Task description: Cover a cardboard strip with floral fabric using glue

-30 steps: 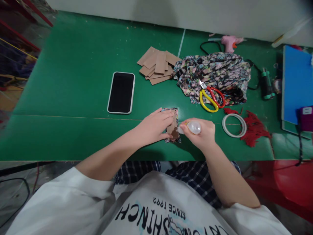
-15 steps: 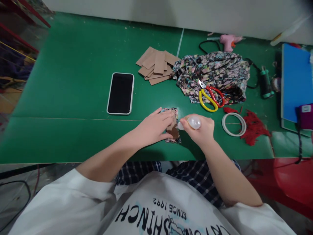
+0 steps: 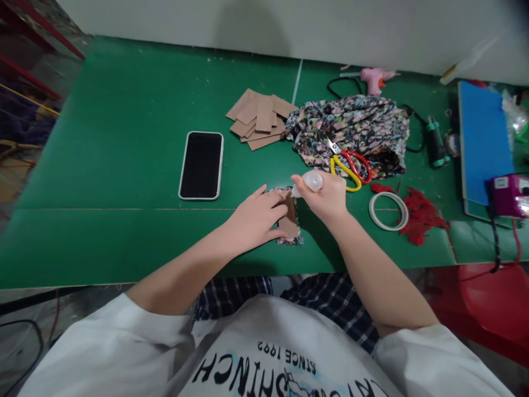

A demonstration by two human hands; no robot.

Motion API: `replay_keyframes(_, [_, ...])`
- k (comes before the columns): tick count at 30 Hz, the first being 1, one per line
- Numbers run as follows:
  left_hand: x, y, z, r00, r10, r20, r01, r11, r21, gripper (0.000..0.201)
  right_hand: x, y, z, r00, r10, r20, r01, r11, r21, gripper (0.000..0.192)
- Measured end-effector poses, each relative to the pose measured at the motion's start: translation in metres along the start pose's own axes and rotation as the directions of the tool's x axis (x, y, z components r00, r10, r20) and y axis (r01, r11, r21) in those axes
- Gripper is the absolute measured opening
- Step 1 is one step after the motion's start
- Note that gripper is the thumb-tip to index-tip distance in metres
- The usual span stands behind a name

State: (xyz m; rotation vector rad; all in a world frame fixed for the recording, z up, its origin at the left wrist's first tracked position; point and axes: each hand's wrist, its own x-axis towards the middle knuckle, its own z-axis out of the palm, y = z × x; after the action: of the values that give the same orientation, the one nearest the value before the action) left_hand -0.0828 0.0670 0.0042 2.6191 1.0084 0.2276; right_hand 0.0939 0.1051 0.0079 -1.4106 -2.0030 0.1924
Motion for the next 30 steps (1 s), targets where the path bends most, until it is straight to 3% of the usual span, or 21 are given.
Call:
replay_keyframes(4, [-0.001, -0.001, -0.001, 1.0, -0.003, 0.003, 0.003, 1.0, -0.004, 0.038, -0.003, 0.0, -0.002, 0.999, -0.046, -0.019, 0.046, 0.999, -0.006, 0.049])
replay_keyframes(10, [-0.001, -0.002, 0.001, 1.0, -0.008, -0.005, 0.007, 0.999, -0.037, 0.039, -0.03, -0.007, -0.017, 0.998, -0.052, 0.047, 0.05, 0.998, 0.044, 0.039])
replay_keyframes(14, [0.0, -0.002, 0.001, 1.0, 0.007, -0.004, -0.007, 0.999, -0.044, 0.037, -0.035, -0.005, -0.028, 0.991, 0.133, -0.003, -0.128, 0.963, 0.238, 0.032])
replay_keyframes(18, [0.0, -0.003, 0.002, 1.0, 0.009, -0.002, -0.009, 1.0, -0.025, 0.039, -0.022, 0.004, -0.028, 0.945, 0.326, -0.018, -0.246, 0.747, 0.618, 0.025])
replay_keyframes(21, [0.0, -0.003, 0.002, 1.0, 0.0, -0.004, 0.0, 1.0, -0.02, 0.04, -0.011, 0.005, -0.022, 0.927, 0.358, 0.11, -0.293, 0.509, 0.81, 0.015])
replay_keyframes(26, [0.0, -0.002, 0.002, 1.0, -0.011, -0.003, 0.011, 1.0, -0.029, 0.038, -0.006, 0.002, -0.015, 0.892, 0.248, 0.379, -0.431, 0.206, 0.879, 0.034])
replay_keyframes(30, [-0.001, -0.002, 0.001, 1.0, -0.013, -0.013, 0.012, 0.998, -0.06, 0.036, -0.01, 0.005, -0.014, 0.848, 0.199, 0.492, -0.52, 0.127, 0.845, 0.031])
